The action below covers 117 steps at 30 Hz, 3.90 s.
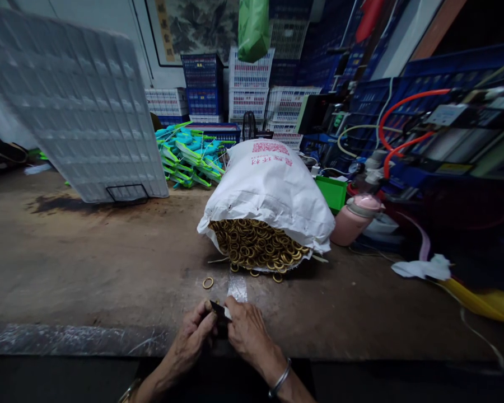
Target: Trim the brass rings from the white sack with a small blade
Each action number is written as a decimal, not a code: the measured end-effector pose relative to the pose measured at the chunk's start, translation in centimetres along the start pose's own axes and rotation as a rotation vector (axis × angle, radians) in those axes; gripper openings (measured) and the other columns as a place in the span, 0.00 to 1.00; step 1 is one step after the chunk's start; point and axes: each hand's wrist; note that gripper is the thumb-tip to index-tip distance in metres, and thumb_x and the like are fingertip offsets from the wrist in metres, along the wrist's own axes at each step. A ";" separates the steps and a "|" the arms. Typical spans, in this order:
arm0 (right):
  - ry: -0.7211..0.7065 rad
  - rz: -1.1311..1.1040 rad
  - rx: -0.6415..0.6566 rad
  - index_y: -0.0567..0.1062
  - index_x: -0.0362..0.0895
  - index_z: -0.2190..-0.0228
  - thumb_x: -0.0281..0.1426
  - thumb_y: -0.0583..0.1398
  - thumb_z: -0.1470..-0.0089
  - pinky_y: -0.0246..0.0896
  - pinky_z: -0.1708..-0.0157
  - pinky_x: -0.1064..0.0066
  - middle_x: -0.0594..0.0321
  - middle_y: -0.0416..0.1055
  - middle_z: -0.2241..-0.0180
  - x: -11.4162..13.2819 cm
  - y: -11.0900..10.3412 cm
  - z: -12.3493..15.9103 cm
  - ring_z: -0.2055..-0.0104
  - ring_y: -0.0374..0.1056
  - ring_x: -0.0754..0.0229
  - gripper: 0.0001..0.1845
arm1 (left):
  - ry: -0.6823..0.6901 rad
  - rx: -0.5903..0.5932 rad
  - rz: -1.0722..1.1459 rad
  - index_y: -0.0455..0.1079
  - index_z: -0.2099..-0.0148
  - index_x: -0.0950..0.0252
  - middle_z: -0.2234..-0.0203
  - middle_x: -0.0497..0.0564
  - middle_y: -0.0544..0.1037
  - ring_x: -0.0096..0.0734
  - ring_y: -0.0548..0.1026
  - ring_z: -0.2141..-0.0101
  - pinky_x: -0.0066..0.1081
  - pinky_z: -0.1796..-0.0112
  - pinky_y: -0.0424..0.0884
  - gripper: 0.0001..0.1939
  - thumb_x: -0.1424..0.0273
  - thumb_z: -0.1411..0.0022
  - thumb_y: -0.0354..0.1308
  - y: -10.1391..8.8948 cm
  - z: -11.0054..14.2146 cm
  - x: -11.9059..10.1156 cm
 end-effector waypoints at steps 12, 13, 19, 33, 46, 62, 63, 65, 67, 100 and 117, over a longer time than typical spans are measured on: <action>0.089 0.168 -0.048 0.67 0.43 0.66 0.21 0.50 0.55 0.41 0.76 0.71 0.61 0.71 0.75 -0.1 -0.4 -2.3 0.73 0.65 0.61 0.13 | -0.092 0.159 0.232 0.65 0.70 0.67 0.80 0.47 0.67 0.21 0.64 0.81 0.22 0.80 0.62 0.17 0.57 0.44 0.52 -0.4 1.7 -1.8; 0.083 0.171 -0.071 0.66 0.43 0.66 0.20 0.50 0.55 0.41 0.76 0.71 0.61 0.71 0.75 0.1 -0.4 -2.8 0.74 0.65 0.61 0.13 | -0.094 0.167 0.292 0.65 0.70 0.67 0.79 0.48 0.69 0.22 0.65 0.81 0.23 0.80 0.63 0.17 0.56 0.45 0.53 -0.4 1.8 -1.9; -0.002 0.098 -0.176 0.63 0.45 0.63 0.29 0.52 0.47 0.45 0.72 0.73 0.63 0.70 0.68 2.3 0.3 -5.6 0.66 0.66 0.61 0.07 | -0.167 -0.029 0.542 0.69 0.69 0.70 0.78 0.51 0.71 0.22 0.65 0.80 0.22 0.81 0.63 0.16 0.60 0.46 0.57 -1.6 1.7 -0.5; 0.038 -0.070 -0.207 0.65 0.46 0.69 0.24 0.53 0.53 0.46 0.73 0.74 0.68 0.65 0.75 2.0 0.6 -5.8 0.72 0.60 0.64 0.08 | -0.405 -0.151 0.955 0.64 0.70 0.66 0.79 0.45 0.70 0.16 0.65 0.82 0.17 0.82 0.55 0.13 0.70 0.55 0.65 -3.1 0.2 0.0; 0.355 -1.202 0.158 0.60 0.46 0.76 0.34 0.56 0.59 0.31 0.89 0.79 0.78 0.55 0.86 1.9 -1.4 -3.1 0.89 0.38 0.75 0.08 | 0.230 -0.207 -0.118 0.73 0.64 0.64 0.73 0.51 0.77 0.33 0.72 0.71 0.28 0.67 0.65 0.09 0.68 0.48 0.57 -1.9 -1.9 -0.2; 0.280 -1.007 -0.054 0.62 0.44 0.79 0.43 0.54 0.54 0.41 0.86 0.78 0.74 0.55 0.85 1.1 0.5 -3.3 0.86 0.46 0.73 0.15 | 0.119 -0.071 -0.107 0.67 0.73 0.66 0.80 0.47 0.68 0.27 0.64 0.77 0.25 0.73 0.59 0.13 0.61 0.44 0.53 -0.9 -1.8 -0.2; 0.251 -0.955 -0.087 0.62 0.43 0.80 0.41 0.54 0.54 0.43 0.84 0.78 0.74 0.55 0.85 0.9 0.6 -3.5 0.84 0.48 0.72 0.15 | 0.094 -0.068 -0.067 0.65 0.74 0.66 0.81 0.45 0.66 0.26 0.62 0.77 0.25 0.74 0.58 0.15 0.59 0.45 0.53 -0.8 -1.9 -0.1; 0.219 -0.879 -0.132 0.63 0.42 0.81 0.39 0.55 0.55 0.46 0.81 0.77 0.72 0.55 0.84 0.8 0.6 -3.6 0.81 0.50 0.70 0.13 | 0.050 -0.053 -0.012 0.62 0.77 0.65 0.84 0.43 0.61 0.23 0.59 0.80 0.24 0.77 0.56 0.18 0.55 0.47 0.53 -0.7 -2.0 0.0; 0.207 -0.844 -0.139 0.64 0.42 0.82 0.38 0.54 0.54 0.46 0.80 0.77 0.71 0.56 0.84 0.9 0.4 -3.6 0.80 0.50 0.69 0.13 | -0.006 -0.015 0.027 0.59 0.78 0.65 0.86 0.41 0.58 0.21 0.55 0.82 0.24 0.79 0.52 0.20 0.53 0.47 0.52 -0.7 -2.1 0.3; 0.052 0.051 -0.013 0.67 0.44 0.65 0.18 0.49 0.61 0.50 0.71 0.74 0.60 0.72 0.69 1.5 -0.2 -1.0 0.67 0.67 0.59 0.19 | -0.019 0.002 0.190 0.58 0.72 0.65 0.82 0.42 0.61 0.17 0.54 0.82 0.22 0.81 0.50 0.19 0.53 0.46 0.52 -0.9 -1.2 0.5; 0.208 0.323 -0.246 0.66 0.45 0.57 0.21 0.50 0.51 0.46 0.72 0.71 0.58 0.72 0.64 -1.2 -0.8 -5.5 0.66 0.67 0.58 0.18 | -0.267 0.043 0.537 0.63 0.72 0.66 0.84 0.45 0.69 0.15 0.54 0.89 0.21 0.88 0.43 0.18 0.54 0.50 0.57 -1.0 -0.1 -0.4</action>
Point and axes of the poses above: each hand's wrist, its own z-axis away from the middle knuckle, its own y-axis out of the palm, x = y × z
